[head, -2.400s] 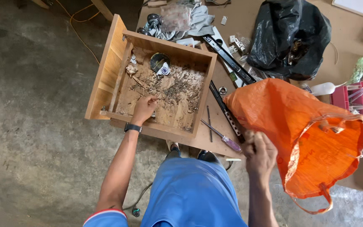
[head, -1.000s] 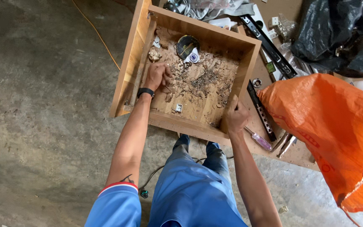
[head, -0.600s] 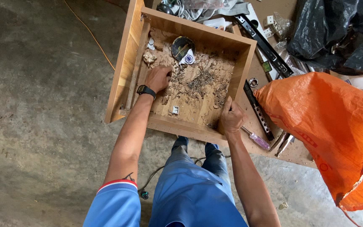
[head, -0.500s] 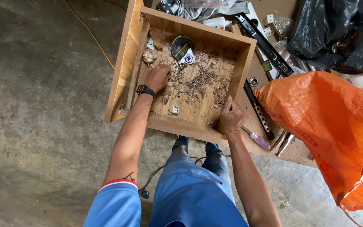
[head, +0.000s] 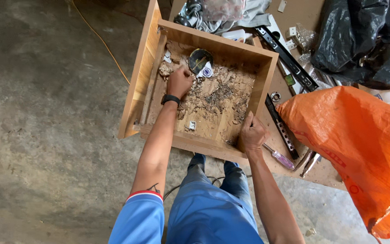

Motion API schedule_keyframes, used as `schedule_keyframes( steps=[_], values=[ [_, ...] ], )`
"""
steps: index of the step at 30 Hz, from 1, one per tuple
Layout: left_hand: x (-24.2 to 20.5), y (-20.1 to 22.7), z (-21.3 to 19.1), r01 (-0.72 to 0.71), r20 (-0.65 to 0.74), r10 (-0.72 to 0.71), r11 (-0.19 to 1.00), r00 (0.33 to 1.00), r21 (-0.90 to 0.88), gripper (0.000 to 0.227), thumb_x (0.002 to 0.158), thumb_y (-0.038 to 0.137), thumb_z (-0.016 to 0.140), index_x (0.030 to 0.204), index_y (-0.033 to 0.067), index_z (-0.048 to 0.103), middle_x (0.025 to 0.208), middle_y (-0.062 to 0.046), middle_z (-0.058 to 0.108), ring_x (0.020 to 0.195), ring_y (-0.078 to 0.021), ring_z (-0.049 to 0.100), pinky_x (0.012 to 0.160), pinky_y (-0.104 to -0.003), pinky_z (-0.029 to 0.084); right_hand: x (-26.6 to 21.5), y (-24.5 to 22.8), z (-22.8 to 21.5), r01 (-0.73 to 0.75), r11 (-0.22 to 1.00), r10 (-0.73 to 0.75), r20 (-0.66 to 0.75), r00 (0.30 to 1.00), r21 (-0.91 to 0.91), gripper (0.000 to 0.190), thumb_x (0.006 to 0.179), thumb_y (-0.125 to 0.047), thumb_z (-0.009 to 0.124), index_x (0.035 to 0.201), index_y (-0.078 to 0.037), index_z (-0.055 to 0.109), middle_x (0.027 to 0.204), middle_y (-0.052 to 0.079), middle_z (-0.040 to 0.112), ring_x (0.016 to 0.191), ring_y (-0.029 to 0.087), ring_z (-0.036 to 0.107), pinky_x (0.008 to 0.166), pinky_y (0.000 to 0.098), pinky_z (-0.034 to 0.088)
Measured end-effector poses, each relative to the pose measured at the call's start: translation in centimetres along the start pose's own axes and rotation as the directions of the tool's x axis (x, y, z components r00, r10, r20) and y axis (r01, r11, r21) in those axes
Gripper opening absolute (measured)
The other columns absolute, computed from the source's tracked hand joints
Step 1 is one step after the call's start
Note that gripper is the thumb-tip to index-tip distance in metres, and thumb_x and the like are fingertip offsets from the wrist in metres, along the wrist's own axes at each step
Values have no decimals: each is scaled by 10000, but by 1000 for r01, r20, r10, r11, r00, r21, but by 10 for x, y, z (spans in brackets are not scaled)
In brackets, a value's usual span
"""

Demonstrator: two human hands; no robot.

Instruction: The person clears wood shavings and small metal hardware out of a wooden drawer by hand, picking up the pieces and placing them into a small orange bag or onto the nearby table.

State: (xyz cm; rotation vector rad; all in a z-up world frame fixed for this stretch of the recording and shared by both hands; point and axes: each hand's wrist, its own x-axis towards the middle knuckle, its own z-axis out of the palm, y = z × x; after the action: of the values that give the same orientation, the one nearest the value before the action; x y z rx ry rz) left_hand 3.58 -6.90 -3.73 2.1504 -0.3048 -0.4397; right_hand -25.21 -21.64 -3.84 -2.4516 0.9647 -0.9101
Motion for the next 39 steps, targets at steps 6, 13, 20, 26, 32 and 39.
schedule_keyframes(
  steps=[6,13,20,26,32,39],
  values=[
    [1,3,9,-118,150,49,860,987,496,109,928,251,575,948,149,610,878,-159,750,940,-395,746,837,-563,570,1,1,-2,-18,1000,18,-18,1000,-18,553,1038,-211,682,537,-160,454,471,73,456,501,306,587,476,286,431],
    [-1,-4,8,-292,253,165,718,953,632,495,864,187,607,1268,-98,630,853,-281,730,776,-433,751,633,-528,612,2,-1,-4,-21,1000,21,2,1000,-9,543,1047,-214,663,552,-140,452,487,101,471,492,313,585,475,311,433],
    [22,0,-2,182,86,-160,845,983,-503,367,820,271,595,533,46,636,345,-161,411,288,-204,423,310,-294,250,2,-6,-4,-23,997,22,-14,1000,-72,544,1029,-216,677,542,-150,444,480,78,475,490,288,586,489,312,455],
    [40,-1,9,252,-91,-372,769,924,-587,225,911,246,617,1071,218,774,586,-109,621,378,-178,532,268,-269,466,7,-9,-8,-14,999,15,19,1000,-29,553,1053,-201,642,540,-145,444,480,82,480,486,287,591,474,313,444],
    [39,46,0,13,351,114,941,929,-339,228,990,190,608,1062,78,794,623,-51,640,466,-83,521,401,-177,432,3,-3,-3,-11,997,13,21,1000,-76,551,1056,-208,643,544,-148,448,483,72,478,487,269,591,479,310,444],
    [47,22,-10,-240,140,215,950,967,201,122,916,175,650,833,138,732,783,-99,718,816,-346,721,831,-471,572,10,-9,-10,-39,999,40,50,998,-22,545,1070,-209,629,559,-116,464,491,119,470,503,334,593,463,358,430]
  ],
)
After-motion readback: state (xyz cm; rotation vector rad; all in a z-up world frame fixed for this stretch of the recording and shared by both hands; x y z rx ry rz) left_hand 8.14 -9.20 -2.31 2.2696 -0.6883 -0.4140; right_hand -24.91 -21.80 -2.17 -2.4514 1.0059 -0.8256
